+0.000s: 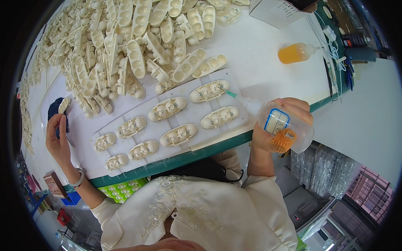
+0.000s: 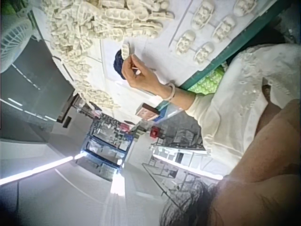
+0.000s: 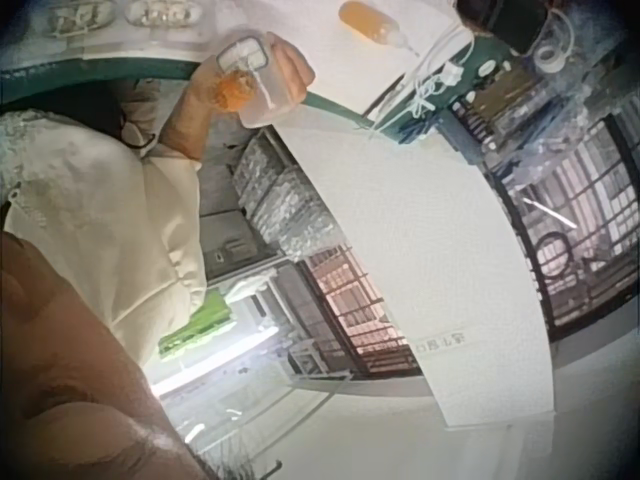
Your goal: Applying glue and assembling small white plastic components on a production line.
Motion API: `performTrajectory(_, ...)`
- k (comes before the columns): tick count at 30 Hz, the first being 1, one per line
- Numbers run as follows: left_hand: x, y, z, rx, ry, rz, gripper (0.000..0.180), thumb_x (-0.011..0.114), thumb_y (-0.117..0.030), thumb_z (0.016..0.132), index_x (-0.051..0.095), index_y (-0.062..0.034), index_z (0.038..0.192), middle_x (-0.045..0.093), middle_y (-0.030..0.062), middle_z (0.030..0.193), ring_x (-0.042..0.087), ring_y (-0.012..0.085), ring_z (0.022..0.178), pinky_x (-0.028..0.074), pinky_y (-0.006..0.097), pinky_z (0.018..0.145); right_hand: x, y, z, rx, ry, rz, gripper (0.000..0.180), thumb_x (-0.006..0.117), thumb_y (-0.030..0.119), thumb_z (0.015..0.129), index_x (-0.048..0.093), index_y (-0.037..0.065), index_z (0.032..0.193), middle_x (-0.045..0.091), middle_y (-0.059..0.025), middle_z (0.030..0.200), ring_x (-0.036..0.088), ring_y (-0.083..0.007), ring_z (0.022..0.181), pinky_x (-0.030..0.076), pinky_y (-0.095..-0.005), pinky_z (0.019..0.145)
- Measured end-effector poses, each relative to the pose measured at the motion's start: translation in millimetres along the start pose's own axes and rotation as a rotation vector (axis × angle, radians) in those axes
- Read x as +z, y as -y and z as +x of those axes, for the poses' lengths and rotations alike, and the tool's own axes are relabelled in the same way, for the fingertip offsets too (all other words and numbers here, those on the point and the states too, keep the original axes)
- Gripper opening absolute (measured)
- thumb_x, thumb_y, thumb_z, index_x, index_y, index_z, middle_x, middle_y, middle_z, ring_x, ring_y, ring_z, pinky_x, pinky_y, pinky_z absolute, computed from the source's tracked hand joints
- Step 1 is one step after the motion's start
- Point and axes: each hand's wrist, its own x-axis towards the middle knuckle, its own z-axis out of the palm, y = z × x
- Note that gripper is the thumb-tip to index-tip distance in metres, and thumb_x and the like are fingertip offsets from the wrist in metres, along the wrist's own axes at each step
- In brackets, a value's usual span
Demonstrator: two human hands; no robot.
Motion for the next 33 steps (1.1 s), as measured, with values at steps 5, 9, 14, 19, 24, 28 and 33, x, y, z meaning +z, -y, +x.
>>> performTrajectory(5, -2, 1, 0, -0.003, 0.006, -0.002, 0.011, 0.062, -0.004, 0.086, 0.064, 0.0024, 0.095, 0.063, 0.0066, 0.096, 0.055, 0.0113, 0.084, 0.044, 0.023, 0.075, 1, 3, 1, 0.024, 0.063, -0.039, 0.053, 0.042, 0.053, 0.084, 0.05, 0.0, 0.086, 0.05, -0.0134, 0.085, 0.055, -0.0188, 0.068, 0.049, -0.026, 0.053)
performTrajectory(9, 0, 3, -1, 0.006, -0.015, -0.014, 0.011, 0.063, -0.003, 0.085, 0.064, 0.0025, 0.095, 0.063, 0.0071, 0.096, 0.055, 0.0112, 0.084, 0.045, 0.023, 0.073, 1, 4, -1, 0.029, 0.015, -0.053, 0.059, 0.042, 0.059, 0.083, 0.05, 0.001, 0.088, 0.051, -0.0129, 0.084, 0.055, -0.019, 0.07, 0.049, -0.0259, 0.052)
performTrajectory(14, 1, -9, -2, 0.03, -0.064, 0.042, 0.011, 0.065, -0.002, 0.082, 0.065, 0.0018, 0.092, 0.064, 0.0073, 0.09, 0.058, 0.0115, 0.076, 0.046, 0.023, 0.065, 1, 18, -13, 0.178, -0.126, 0.354, 0.06, 0.043, 0.06, 0.082, 0.048, 0.001, 0.089, 0.049, -0.0109, 0.086, 0.052, -0.0202, 0.07, 0.046, -0.0298, 0.053)
performTrajectory(19, 0, -9, 1, 0.108, -0.09, -0.029, 0.012, 0.067, -0.006, 0.081, 0.066, 0.0009, 0.091, 0.065, 0.0054, 0.089, 0.058, 0.0105, 0.078, 0.046, 0.021, 0.071, 10, 79, -35, 0.326, 0.47, 0.811, 0.063, 0.063, 0.058, 0.076, 0.049, 0.002, 0.101, 0.047, -0.012, 0.098, 0.055, -0.0222, 0.075, 0.047, -0.034, 0.055)
performTrajectory(24, -11, -25, 5, 0.018, -0.137, -0.085, 0.008, 0.069, 0.0, 0.076, 0.064, 0.0026, 0.083, 0.062, 0.0105, 0.08, 0.06, 0.0181, 0.068, 0.047, 0.026, 0.06, 39, 120, -40, 0.255, 0.991, 1.051, 0.05, 0.077, 0.021, 0.071, 0.047, 0.001, 0.105, 0.046, -0.0178, 0.104, 0.055, -0.0285, 0.066, 0.047, -0.037, 0.052)
performTrajectory(28, -13, -20, 5, 0.077, -0.155, -0.131, 0.007, 0.067, 0.001, 0.078, 0.064, 0.0033, 0.084, 0.063, 0.0099, 0.081, 0.059, 0.0148, 0.066, 0.046, 0.024, 0.059, 54, 126, -52, 0.144, 0.966, 1.079, 0.041, 0.072, 0.012, 0.073, 0.047, 0.0, 0.104, 0.047, -0.0192, 0.103, 0.054, -0.0278, 0.063, 0.047, -0.037, 0.05)
performTrajectory(33, -20, -23, 6, 0.117, -0.195, -0.082, 0.007, 0.068, -0.001, 0.078, 0.065, 0.0017, 0.083, 0.063, 0.0099, 0.079, 0.059, 0.0166, 0.064, 0.046, 0.025, 0.057, 55, 133, -56, 0.205, 0.873, 0.993, 0.03, 0.063, 0.005, 0.08, 0.046, -0.003, 0.103, 0.048, -0.0207, 0.099, 0.055, -0.0273, 0.064, 0.047, -0.0369, 0.049)
